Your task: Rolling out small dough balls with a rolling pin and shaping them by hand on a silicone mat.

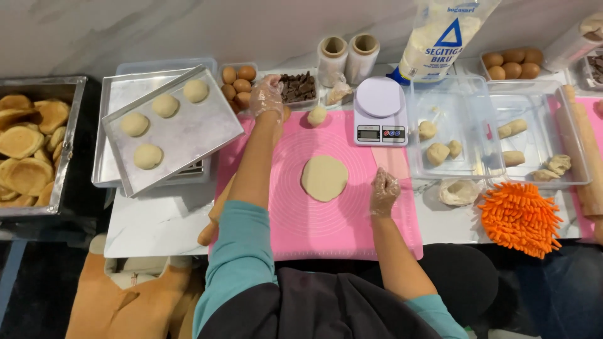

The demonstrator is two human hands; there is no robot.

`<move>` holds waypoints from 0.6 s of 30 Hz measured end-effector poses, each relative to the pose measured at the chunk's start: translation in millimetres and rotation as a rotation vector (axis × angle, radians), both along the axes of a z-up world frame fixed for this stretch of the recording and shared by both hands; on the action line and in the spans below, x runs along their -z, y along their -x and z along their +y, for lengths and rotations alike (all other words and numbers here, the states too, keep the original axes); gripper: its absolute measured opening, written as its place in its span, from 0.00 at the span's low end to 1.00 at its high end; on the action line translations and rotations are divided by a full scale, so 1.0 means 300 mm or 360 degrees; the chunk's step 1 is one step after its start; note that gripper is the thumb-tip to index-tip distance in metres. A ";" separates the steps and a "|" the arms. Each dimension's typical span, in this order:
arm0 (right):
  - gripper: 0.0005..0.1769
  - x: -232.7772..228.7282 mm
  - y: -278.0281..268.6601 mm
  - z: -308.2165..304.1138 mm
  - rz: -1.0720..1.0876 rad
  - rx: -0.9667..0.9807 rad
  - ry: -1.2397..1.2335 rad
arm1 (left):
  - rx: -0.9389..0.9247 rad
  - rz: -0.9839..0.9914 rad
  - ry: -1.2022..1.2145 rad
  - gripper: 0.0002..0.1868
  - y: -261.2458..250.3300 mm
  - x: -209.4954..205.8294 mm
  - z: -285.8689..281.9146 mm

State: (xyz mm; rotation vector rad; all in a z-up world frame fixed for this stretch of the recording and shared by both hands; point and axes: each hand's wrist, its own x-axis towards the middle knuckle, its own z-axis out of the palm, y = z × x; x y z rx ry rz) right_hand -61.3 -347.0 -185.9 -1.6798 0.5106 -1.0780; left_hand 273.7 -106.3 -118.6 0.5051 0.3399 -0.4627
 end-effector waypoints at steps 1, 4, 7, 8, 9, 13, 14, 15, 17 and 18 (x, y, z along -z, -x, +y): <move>0.26 -0.014 0.001 0.005 0.0011 -0.0022 -0.0020 | 0.0012 -0.0092 -0.0796 0.17 -0.148 0.152 -0.027; 0.26 -0.016 0.003 0.008 0.0040 -0.0054 -0.0052 | 0.0081 -0.0425 -0.1977 0.10 -0.246 0.153 -0.165; 0.26 0.011 -0.003 0.001 0.0058 -0.0076 -0.0060 | 0.0211 -0.0564 -0.2495 0.14 -0.369 0.242 -0.169; 0.26 0.020 -0.007 0.001 0.0059 -0.0087 -0.0058 | 0.0283 -0.0454 -0.2636 0.20 -0.451 0.301 -0.167; 0.26 0.012 -0.003 0.001 0.0062 -0.0077 -0.0058 | 0.0293 -0.0460 -0.2634 0.20 -0.373 0.197 -0.177; 0.25 -0.025 -0.002 0.030 0.0063 -0.0118 -0.0175 | 0.0513 -0.0684 -0.2962 0.16 -0.149 -0.057 -0.180; 0.25 -0.036 0.001 0.036 0.0061 -0.0135 -0.0204 | 0.0613 -0.0848 -0.3149 0.09 -0.105 -0.070 -0.173; 0.25 -0.027 -0.001 0.030 0.0064 -0.0135 -0.0206 | 0.0617 -0.0846 -0.3149 0.09 -0.089 -0.081 -0.184; 0.25 -0.009 -0.008 0.023 0.0049 -0.0149 -0.0187 | 0.0591 -0.0981 -0.3091 0.08 -0.058 -0.105 -0.197; 0.25 -0.012 -0.009 0.026 0.0051 -0.0145 -0.0188 | 0.0595 -0.0983 -0.3090 0.08 -0.081 -0.085 -0.187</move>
